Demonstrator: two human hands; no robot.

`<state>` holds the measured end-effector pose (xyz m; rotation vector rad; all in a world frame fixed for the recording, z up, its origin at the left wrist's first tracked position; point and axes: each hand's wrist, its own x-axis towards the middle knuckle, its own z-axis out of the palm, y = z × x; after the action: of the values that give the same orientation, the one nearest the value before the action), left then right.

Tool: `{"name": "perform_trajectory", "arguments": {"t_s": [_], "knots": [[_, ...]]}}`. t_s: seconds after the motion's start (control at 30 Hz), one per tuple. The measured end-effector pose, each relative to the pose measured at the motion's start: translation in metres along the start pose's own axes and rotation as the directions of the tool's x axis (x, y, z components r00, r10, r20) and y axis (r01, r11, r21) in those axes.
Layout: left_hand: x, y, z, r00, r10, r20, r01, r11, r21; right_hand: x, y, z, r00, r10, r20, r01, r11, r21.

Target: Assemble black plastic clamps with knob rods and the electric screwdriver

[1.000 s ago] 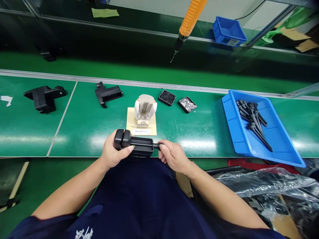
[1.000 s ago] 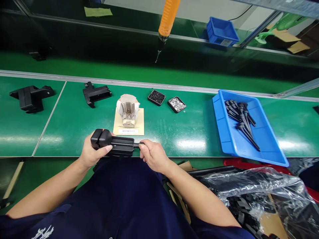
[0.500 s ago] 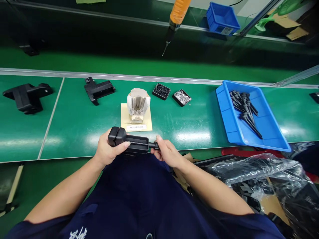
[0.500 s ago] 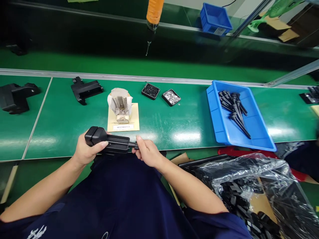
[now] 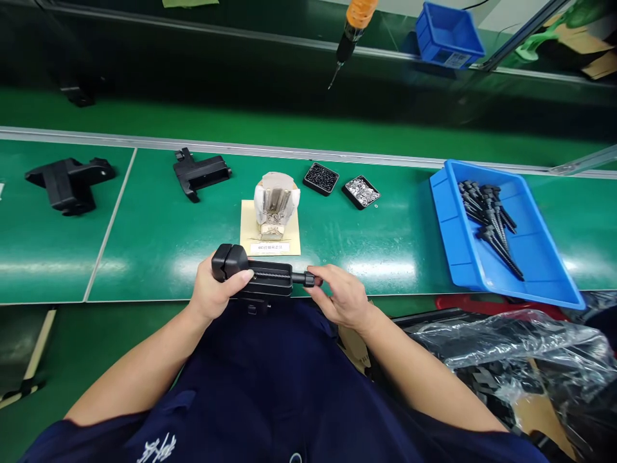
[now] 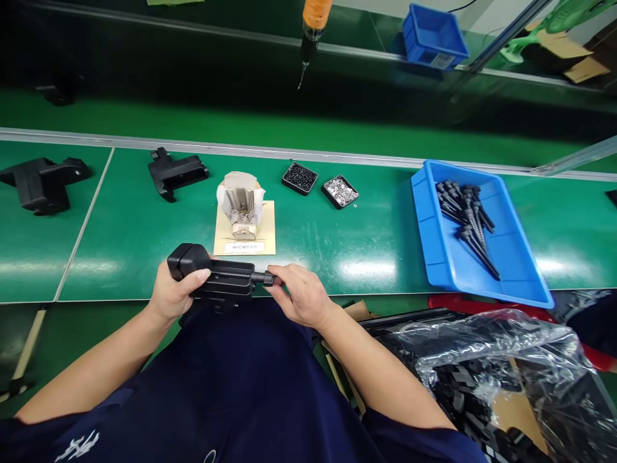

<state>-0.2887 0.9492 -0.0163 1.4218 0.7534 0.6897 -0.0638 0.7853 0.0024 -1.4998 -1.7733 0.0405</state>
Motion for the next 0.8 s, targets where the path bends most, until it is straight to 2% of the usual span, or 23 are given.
{"name": "perform_trajectory", "arguments": {"t_s": [0.13,0.23,0.33,0.4,0.47,0.53,0.63,0.8], "knots": [[-0.0001,-0.0064,0.0004,1.000,-0.024,0.008,0.024,1.000,-0.006,0.0000,0.0005,0.0056,0.996,0.040,0.084,-0.034,0.997,-0.072],[-0.0012,-0.0076,0.0000,0.999,-0.046,0.028,0.046,0.999,0.011,-0.0006,-0.0024,0.0088,0.973,0.179,0.146,-0.176,0.984,-0.036],[-0.0007,-0.0066,-0.0011,0.999,-0.036,0.029,0.035,0.998,0.052,-0.0016,-0.0059,0.0097,0.919,0.317,0.235,-0.338,0.940,0.052],[0.0001,-0.0058,-0.0014,0.999,-0.031,0.032,0.029,0.998,0.062,-0.0021,-0.0065,0.0091,0.911,0.357,0.206,-0.381,0.920,0.095],[0.0008,-0.0060,-0.0010,0.999,-0.015,0.029,0.013,0.998,0.058,-0.0025,-0.0053,0.0081,0.937,0.334,0.105,-0.345,0.931,0.116],[0.0008,-0.0072,-0.0004,1.000,0.003,0.017,-0.004,0.999,0.047,-0.0024,-0.0034,0.0072,0.969,0.244,0.040,-0.247,0.963,0.106],[-0.0005,-0.0098,-0.0001,0.999,-0.027,0.018,0.027,0.999,0.028,-0.0014,-0.0019,0.0067,0.988,0.136,0.068,-0.139,0.989,0.042],[-0.0035,-0.0116,-0.0009,0.994,-0.096,0.051,0.093,0.994,0.053,-0.0003,-0.0023,0.0060,0.969,0.208,0.132,-0.215,0.976,0.039]]}}
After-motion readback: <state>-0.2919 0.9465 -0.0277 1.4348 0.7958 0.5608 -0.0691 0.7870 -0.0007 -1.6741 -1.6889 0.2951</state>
